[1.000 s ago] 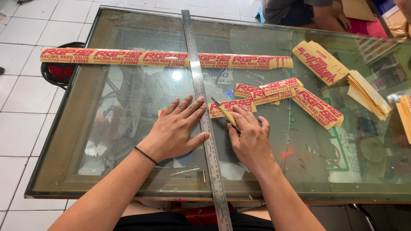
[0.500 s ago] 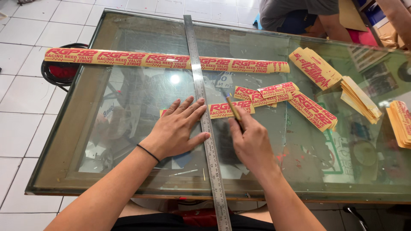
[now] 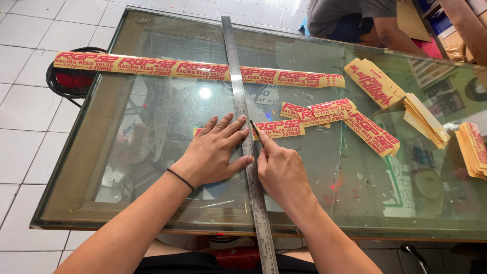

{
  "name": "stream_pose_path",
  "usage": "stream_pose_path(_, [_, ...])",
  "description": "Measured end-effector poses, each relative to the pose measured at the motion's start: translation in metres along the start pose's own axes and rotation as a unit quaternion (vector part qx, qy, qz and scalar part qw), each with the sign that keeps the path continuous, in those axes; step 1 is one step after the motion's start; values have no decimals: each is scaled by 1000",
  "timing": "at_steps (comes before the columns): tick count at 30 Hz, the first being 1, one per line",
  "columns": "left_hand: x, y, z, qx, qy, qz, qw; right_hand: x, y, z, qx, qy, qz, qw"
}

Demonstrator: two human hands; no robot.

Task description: The person uses a metal ruler and a utility knife to measure and cut long strips of yellow stickers with red text into smaller rectangular pieces on a glass table. The cut pieces are stacked on the right side of the table.

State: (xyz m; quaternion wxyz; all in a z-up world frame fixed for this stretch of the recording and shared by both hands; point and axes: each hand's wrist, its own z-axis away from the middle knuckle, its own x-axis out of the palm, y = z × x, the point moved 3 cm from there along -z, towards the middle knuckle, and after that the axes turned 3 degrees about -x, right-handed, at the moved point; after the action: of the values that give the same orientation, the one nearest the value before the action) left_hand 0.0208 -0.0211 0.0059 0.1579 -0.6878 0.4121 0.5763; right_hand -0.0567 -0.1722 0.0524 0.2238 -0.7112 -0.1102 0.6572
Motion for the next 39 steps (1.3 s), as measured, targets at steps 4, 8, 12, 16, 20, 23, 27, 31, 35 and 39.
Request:
stream_pose_path(4, [2,0,0,0,3,-6,1000,20,9,-2,-10,-5,16,1000])
stream_pose_path(8, [3,-1,-2,-1,4,2,1000,24,7,2,-13,1,18,1000])
stream_pose_path(12, [2,-1,-2,-3,7,4,1000,26,5,13,-16,5,32,999])
stream_pose_path(16, [7,-5,-2,-7,5,4,1000,26,6,31,-20,8,56,998])
stream_pose_path(20, [14,-8,-2,32,10,11,999,33,17,52,-40,1,87,995])
stream_pose_path(23, [9,-6,-3,33,13,20,999,29,28,61,-52,1,93,994])
stream_pose_path(27, [-4,1,1,-9,43,53,998,-7,20,72,-62,44,122,990])
stream_pose_path(31, [-7,-5,3,-6,89,87,992,12,63,56,-122,103,211,964])
stream_pose_path(35, [-18,-20,-5,-9,178,271,946,17,82,50,-155,115,212,958])
stream_pose_path(39, [-33,-46,1,-82,286,257,919,-2,82,39,-158,91,189,965])
